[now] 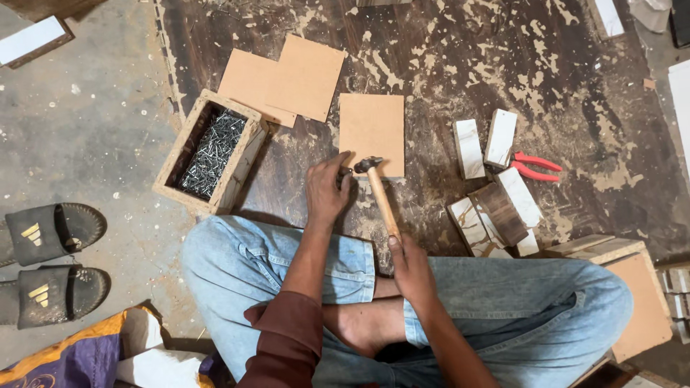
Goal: The person sits cross-legged on the floor and hammers nails into small wooden box parts, taking nails by hand from an open box of nails. They reposition cardboard sheets and wooden pieces between nails and continue hammering nails into additional pieces.
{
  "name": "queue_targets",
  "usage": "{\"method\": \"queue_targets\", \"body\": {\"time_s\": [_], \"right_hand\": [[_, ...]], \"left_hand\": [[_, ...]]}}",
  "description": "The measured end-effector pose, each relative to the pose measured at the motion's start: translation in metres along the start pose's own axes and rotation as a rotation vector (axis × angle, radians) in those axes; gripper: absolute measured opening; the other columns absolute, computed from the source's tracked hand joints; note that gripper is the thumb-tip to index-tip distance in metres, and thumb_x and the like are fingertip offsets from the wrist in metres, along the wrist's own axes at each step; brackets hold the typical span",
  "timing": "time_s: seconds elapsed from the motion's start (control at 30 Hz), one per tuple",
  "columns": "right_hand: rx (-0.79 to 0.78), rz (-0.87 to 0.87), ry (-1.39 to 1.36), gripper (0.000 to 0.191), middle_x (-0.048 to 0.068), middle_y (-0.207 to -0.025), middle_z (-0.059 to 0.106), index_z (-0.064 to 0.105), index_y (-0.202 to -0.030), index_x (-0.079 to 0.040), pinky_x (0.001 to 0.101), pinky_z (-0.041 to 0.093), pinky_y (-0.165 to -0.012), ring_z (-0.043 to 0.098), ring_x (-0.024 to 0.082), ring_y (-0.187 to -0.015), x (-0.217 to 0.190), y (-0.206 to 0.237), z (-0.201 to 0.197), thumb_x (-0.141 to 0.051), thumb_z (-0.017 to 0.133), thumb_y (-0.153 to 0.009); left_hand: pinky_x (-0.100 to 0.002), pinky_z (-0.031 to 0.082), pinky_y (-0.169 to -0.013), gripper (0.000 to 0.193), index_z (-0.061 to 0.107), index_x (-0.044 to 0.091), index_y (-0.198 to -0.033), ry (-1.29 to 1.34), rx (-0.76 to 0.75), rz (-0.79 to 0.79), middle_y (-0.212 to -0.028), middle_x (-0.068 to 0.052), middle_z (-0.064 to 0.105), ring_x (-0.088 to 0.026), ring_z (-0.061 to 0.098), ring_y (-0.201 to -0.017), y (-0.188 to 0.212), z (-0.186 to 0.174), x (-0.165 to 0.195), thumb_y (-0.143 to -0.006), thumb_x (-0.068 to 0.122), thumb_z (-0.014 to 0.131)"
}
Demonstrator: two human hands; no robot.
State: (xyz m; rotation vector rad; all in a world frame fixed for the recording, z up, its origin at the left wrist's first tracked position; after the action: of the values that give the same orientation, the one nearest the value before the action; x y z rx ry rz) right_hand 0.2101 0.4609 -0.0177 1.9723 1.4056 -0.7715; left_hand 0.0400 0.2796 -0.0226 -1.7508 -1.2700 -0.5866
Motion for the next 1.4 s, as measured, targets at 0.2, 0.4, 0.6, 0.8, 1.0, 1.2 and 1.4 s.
{"method": "queue_targets", "body": {"time_s": [0.2,0.4,0.6,0.8,1.0,1.2,1.4], "right_hand": [[0.011,-0.006,0.173,0.038,0.029,-0.092,0.067,0.061,-0.111,0.0,0.0581,0.048,-0.072,0.063,0.052,-0.086,-0.022,0.002,0.001,-0.036,0.052,-0.103],[0.008,-0.001,0.177,0.038,0.03,-0.088,0.069,0.062,-0.106,0.0,0.0582,0.048,-0.073,0.064,0.052,-0.086,-0.02,0.002,0.001,-0.036,0.051,-0.105],[0.015,0.08,0.11,0.041,0.026,-0.073,0.066,0.061,-0.111,0.0,0.0563,0.046,-0.065,0.065,0.048,-0.073,-0.004,0.0,-0.003,-0.039,0.05,-0.103],[-0.002,0.101,0.01,0.04,0.024,-0.07,0.066,0.064,-0.107,-0.001,0.0525,0.048,-0.063,0.068,0.043,-0.066,-0.004,0.006,-0.004,-0.039,0.051,-0.103],[0.097,-0.117,0.161,0.039,0.024,-0.075,0.065,0.058,-0.12,0.003,0.052,0.046,-0.056,0.063,0.046,-0.065,-0.029,0.005,-0.002,-0.03,0.05,-0.101],[0.081,0.012,0.067,0.032,0.024,-0.071,0.067,0.06,-0.106,-0.003,0.0539,0.047,-0.061,0.067,0.044,-0.068,-0.021,0.006,-0.007,-0.033,0.049,-0.105],[0.092,-0.041,0.07,0.031,0.025,-0.081,0.066,0.06,-0.108,-0.002,0.0553,0.048,-0.063,0.064,0.047,-0.073,-0.024,0.005,0.0,-0.031,0.05,-0.106]], "left_hand": [[-0.045,0.043,-0.099,0.056,0.064,0.012,-0.132,-0.014,-0.018,-0.025,-0.098,-0.011,0.071,-0.029,0.065,-0.099,-0.001,-0.001,0.0,-0.078,0.006,0.077],[-0.046,0.043,-0.103,0.057,0.062,0.01,-0.136,0.02,-0.011,-0.009,-0.095,-0.01,0.07,-0.031,0.066,-0.098,-0.001,-0.003,0.002,-0.081,0.002,0.074],[-0.043,0.054,-0.095,0.029,0.072,0.007,-0.112,0.095,0.094,-0.05,-0.115,-0.016,0.072,-0.036,0.068,-0.108,0.008,-0.012,-0.007,-0.084,0.002,0.072],[-0.045,0.055,-0.081,0.015,0.077,0.007,-0.096,0.059,0.011,-0.176,-0.096,-0.016,0.075,-0.038,0.07,-0.09,0.008,-0.001,-0.029,-0.081,0.004,0.076],[-0.045,0.056,-0.08,0.012,0.079,0.006,-0.093,0.036,0.007,-0.182,-0.093,-0.016,0.074,-0.037,0.071,-0.088,0.012,0.005,-0.036,-0.082,0.002,0.075],[-0.043,0.058,-0.08,0.013,0.078,0.005,-0.088,0.069,0.055,-0.158,-0.094,-0.014,0.075,-0.035,0.073,-0.088,0.01,0.003,-0.033,-0.081,-0.002,0.071],[-0.044,0.057,-0.08,0.01,0.077,0.004,-0.086,0.05,0.082,-0.131,-0.093,-0.015,0.075,-0.037,0.072,-0.087,0.01,0.002,-0.03,-0.081,-0.002,0.071]]}}
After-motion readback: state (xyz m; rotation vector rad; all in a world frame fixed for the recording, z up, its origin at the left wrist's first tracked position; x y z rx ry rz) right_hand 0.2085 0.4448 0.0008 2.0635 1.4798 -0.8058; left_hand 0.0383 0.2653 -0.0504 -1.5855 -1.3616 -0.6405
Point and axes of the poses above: each hand's wrist, its own y-axis away from the middle knuckle, its own z-axis out of the palm, x = y × z, the point moved 7 cm from there along -y, towards the middle knuckle
